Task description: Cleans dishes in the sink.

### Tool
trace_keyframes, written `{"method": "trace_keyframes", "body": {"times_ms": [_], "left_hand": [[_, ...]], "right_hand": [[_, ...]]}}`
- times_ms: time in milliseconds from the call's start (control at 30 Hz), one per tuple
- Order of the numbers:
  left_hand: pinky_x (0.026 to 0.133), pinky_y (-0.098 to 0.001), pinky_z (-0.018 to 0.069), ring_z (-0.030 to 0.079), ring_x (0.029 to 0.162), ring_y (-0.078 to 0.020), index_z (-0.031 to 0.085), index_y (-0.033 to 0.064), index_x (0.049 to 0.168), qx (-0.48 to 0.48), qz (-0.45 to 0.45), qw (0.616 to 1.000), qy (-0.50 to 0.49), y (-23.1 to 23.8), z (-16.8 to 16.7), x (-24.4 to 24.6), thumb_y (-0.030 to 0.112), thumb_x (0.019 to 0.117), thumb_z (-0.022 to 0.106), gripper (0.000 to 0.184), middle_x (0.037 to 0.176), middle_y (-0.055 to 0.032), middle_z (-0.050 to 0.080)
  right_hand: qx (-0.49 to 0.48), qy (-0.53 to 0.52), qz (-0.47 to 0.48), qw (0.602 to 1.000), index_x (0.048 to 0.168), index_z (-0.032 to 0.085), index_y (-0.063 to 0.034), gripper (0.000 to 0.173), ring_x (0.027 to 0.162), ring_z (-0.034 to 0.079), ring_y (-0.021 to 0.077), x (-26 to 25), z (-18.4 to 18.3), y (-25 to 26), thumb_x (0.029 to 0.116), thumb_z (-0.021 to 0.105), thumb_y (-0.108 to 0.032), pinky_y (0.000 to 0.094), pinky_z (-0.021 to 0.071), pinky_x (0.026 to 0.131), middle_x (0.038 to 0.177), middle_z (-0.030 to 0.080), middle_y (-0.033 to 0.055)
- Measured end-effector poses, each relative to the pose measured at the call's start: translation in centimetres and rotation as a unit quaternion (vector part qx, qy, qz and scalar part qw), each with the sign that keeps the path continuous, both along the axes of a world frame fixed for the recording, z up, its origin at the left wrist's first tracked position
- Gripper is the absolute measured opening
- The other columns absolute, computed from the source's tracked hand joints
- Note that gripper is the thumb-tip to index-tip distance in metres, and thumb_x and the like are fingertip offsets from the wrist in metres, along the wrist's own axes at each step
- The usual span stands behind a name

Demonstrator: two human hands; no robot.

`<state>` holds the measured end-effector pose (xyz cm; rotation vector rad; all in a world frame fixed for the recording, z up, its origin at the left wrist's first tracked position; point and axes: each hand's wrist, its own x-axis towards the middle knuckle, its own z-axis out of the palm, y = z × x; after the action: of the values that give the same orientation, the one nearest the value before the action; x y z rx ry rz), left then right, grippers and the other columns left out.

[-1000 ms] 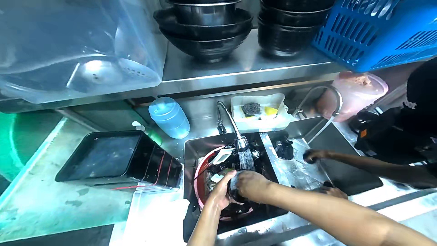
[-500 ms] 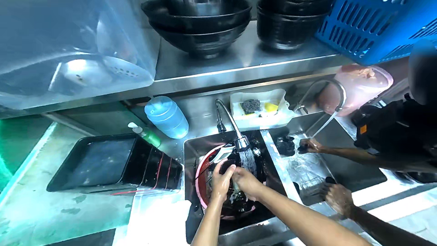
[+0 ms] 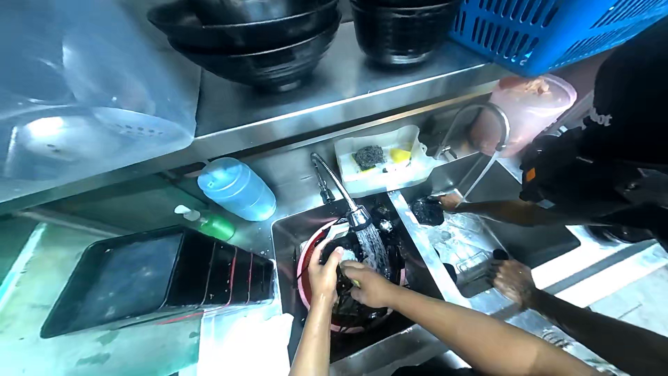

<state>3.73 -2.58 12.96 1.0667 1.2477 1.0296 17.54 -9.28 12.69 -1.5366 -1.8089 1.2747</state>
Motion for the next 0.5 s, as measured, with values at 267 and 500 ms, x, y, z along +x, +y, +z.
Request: {"method": "trace_keyframes", "body": {"times_ms": [267,500], "left_hand": [[0.092,-0.0455,0.0570,0.064,0.115,-0.0238,0.062,0.0110,0.136,-0.041,0.018,0.998,-0.031,-1.1,1.0,-0.1,0.022,0.0935,0.067,0.044,0.130,-0.0112,0.065],[0.075,-0.0575,0.0604,0.070,0.100,-0.0353,0.062,0.0162,0.137,-0.146,0.003,0.988,-0.050,0.2,3.2,-0.5,0.034,0.0998,0.065,0.041,0.117,-0.0181,0.069]], "right_hand": [[0.089,-0.147,0.048,0.984,0.136,0.066,-0.0212,0.047,0.137,0.052,0.0322,1.3,0.8,1.0,0.0947,0.057,0.000,0.0597,0.0404,0.113,0.148,0.058,0.0027],[0.211,-0.297,0.084,0.928,0.144,0.057,-0.0259,0.056,0.138,0.049,0.0349,2.0,0.4,2.8,0.0948,0.058,0.001,0.0626,0.0433,0.106,0.155,0.051,-0.0023]]}}
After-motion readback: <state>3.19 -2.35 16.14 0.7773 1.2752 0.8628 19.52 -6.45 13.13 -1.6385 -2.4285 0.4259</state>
